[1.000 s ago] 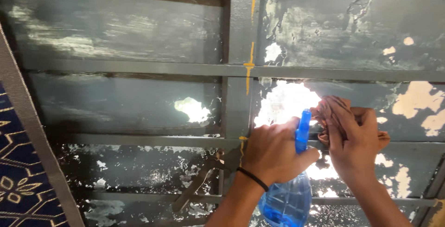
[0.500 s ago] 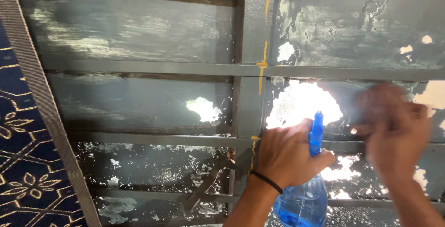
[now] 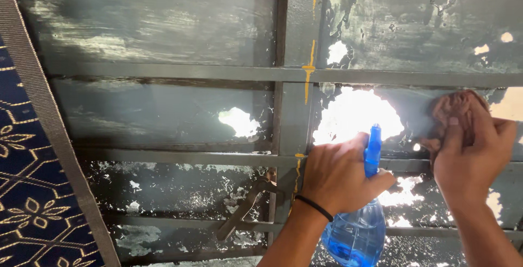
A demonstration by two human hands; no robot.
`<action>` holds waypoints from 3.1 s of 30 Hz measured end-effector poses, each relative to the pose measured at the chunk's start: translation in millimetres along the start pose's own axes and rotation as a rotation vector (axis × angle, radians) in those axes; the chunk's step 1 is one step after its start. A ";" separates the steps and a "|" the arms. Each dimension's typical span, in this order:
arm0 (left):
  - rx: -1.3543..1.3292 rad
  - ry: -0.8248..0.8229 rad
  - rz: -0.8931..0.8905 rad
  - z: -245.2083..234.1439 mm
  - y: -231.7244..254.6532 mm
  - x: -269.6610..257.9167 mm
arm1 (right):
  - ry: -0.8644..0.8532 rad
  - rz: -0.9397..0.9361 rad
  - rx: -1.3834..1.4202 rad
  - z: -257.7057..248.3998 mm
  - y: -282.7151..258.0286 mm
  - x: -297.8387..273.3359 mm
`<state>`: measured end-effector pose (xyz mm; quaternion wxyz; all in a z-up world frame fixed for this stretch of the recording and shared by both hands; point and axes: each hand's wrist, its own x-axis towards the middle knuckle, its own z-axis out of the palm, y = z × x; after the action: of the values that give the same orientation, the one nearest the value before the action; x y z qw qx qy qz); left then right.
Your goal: The person cleans a window by spraying the glass with a spray bottle and wiping it down with a cloth.
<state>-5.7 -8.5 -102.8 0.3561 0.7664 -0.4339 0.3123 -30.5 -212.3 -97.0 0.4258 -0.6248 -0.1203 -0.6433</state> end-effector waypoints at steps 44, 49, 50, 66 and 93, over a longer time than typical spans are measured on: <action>0.025 0.057 0.006 -0.3 8.7 1.7 | -0.023 0.129 -0.216 -12.6 -6.8 -12.1; 0.024 0.105 0.052 1.1 8.2 0.4 | -0.083 -0.318 -0.735 -13.9 6.8 -31.7; 0.019 0.101 0.041 1.2 8.2 0.7 | -0.167 -0.335 -0.713 -18.5 6.9 -35.4; 0.012 0.130 0.081 2.6 8.6 -0.2 | -0.287 -0.404 -0.620 -33.4 13.2 -46.4; 0.034 0.171 0.065 6.6 15.1 -5.0 | -0.219 -0.357 -0.755 -44.8 7.4 -47.6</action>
<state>-20.1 -17.3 -106.3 0.3683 0.7286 -0.4212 0.3952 -63.6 -228.6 -151.4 0.0342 -0.7706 -0.0271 -0.6358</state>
